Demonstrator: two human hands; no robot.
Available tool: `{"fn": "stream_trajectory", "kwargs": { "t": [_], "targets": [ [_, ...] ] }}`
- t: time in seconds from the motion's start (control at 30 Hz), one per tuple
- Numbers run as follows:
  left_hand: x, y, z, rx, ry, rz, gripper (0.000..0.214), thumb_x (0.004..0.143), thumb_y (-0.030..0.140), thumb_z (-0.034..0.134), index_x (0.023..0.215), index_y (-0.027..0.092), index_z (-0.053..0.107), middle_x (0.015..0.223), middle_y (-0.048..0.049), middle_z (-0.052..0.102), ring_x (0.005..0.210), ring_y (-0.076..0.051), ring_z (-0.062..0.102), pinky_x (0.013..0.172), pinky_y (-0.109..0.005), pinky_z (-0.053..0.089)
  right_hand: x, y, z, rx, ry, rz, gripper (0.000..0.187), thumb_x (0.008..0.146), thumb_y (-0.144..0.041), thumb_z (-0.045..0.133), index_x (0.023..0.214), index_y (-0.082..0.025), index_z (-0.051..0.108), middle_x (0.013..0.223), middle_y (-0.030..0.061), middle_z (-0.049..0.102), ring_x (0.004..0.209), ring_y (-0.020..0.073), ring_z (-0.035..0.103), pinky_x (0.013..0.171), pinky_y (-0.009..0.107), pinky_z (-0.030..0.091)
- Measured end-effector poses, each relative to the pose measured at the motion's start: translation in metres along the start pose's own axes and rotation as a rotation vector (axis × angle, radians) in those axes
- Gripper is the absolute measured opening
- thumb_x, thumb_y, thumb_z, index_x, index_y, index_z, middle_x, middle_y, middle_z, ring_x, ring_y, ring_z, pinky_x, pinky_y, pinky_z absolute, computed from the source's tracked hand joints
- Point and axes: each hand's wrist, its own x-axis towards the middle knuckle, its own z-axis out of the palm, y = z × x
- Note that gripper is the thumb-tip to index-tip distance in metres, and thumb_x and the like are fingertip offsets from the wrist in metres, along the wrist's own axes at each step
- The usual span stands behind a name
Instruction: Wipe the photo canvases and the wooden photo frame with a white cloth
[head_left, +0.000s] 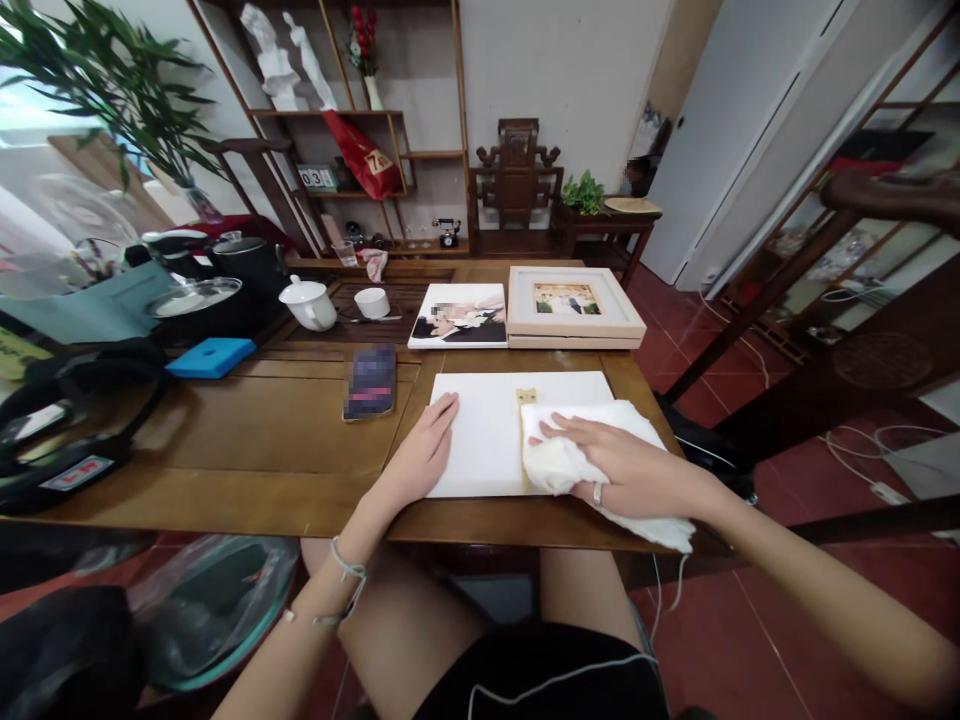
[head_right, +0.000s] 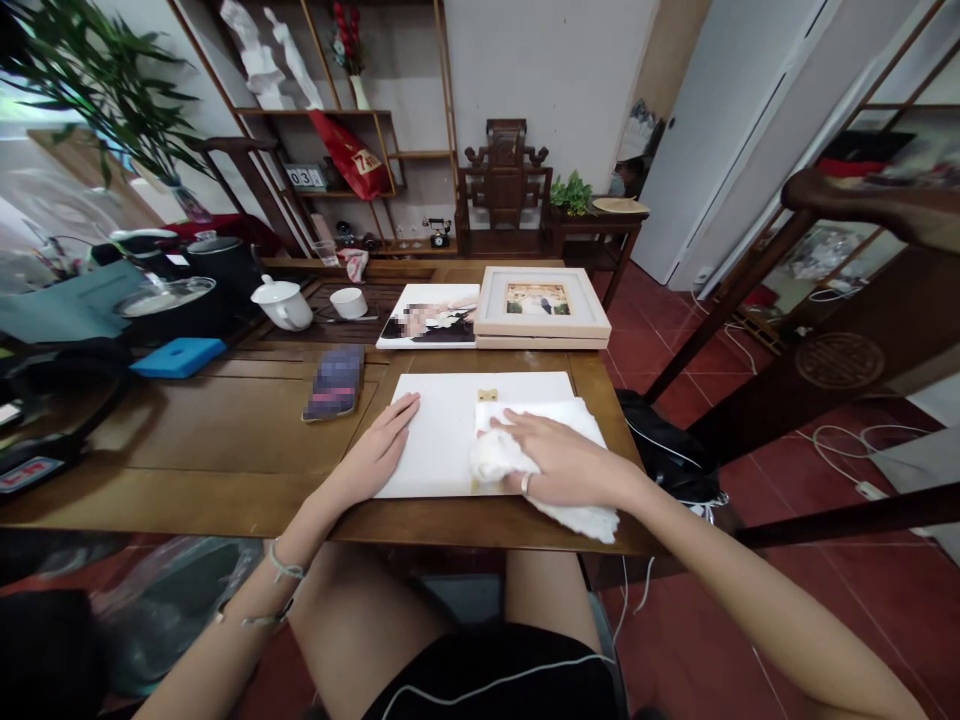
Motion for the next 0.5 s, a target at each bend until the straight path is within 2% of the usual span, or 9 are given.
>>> {"fn": "stream_trajectory", "kwargs": {
  "t": [0.2,0.3,0.4,0.5],
  "targets": [
    [-0.001,0.0,-0.001,-0.007,-0.001,0.001,0.05,0.096,0.024,0.028,0.143,0.012,0.039,0.151,-0.014,0.035,0.142,-0.025,0.028,0.118,-0.047,0.021,0.035,0.049,0.0,0.245,0.11,0.093,0.057,0.09,-0.043,0.044,0.143,-0.024,0.04,0.149,0.0039,0.04,0.137,0.0278,0.034,0.113,0.05,0.026],
    [-0.001,-0.002,0.0,-0.008,0.008,0.015,0.049,0.096,0.024,0.028,0.143,0.014,0.038,0.151,-0.0128,0.035,0.142,-0.024,0.028,0.119,-0.047,0.02,0.052,0.06,0.005,0.16,0.245,0.097,0.052,0.09,-0.04,0.043,0.139,-0.023,0.045,0.148,0.0044,0.042,0.138,0.027,0.033,0.115,0.051,0.021],
    [0.0,-0.003,0.0,-0.01,0.013,0.017,0.049,0.096,0.024,0.028,0.144,0.015,0.038,0.151,-0.0122,0.035,0.142,-0.024,0.028,0.119,-0.047,0.021,0.065,0.06,0.013,-0.002,0.367,0.164,0.049,0.09,-0.04,0.043,0.133,-0.02,0.051,0.146,0.0086,0.044,0.139,0.0287,0.03,0.115,0.053,0.017],
    [0.0,-0.002,0.0,-0.009,0.008,0.011,0.049,0.096,0.024,0.029,0.143,0.014,0.039,0.151,-0.0129,0.035,0.142,-0.024,0.028,0.118,-0.047,0.02,0.068,0.053,0.023,-0.079,0.343,0.199,0.051,0.09,-0.043,0.042,0.135,-0.019,0.05,0.147,0.011,0.042,0.14,0.0313,0.026,0.114,0.056,0.015]
  ]
}}
